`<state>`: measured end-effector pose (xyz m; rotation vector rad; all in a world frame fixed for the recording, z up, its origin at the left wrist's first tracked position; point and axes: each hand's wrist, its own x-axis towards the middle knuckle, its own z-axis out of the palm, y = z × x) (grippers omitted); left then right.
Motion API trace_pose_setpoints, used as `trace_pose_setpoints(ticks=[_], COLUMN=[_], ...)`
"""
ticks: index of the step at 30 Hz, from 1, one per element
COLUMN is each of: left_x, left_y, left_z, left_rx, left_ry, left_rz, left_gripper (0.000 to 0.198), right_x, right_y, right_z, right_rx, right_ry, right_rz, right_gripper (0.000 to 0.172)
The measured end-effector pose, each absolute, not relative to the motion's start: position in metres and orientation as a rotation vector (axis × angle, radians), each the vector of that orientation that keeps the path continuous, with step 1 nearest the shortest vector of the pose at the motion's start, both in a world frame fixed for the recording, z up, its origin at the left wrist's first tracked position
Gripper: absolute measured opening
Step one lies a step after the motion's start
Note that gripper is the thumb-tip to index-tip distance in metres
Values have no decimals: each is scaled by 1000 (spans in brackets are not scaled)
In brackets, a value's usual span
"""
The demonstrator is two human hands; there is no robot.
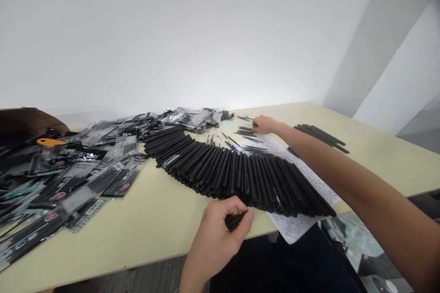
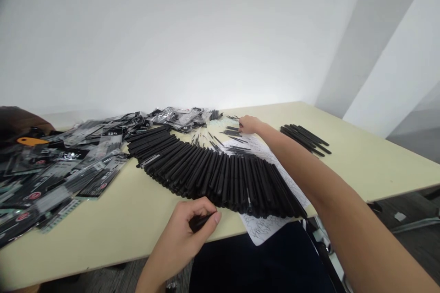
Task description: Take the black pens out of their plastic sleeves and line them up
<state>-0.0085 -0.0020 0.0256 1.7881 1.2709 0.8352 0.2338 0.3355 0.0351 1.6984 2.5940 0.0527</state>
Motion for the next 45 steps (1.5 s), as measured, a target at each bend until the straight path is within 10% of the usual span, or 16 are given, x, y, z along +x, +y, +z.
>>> trace_pose_setpoints(ticks=[45], left_x=[-9], left_y=[-5], left_z=[26], left_rx=[1804], left_ry=[1237], left_rz=[886], left_gripper=[29], right_x=[190], right_y=[284], right_z=[53], right_rx=[1558], right_ry=[2867], right_rz=[-28], right_gripper=[23])
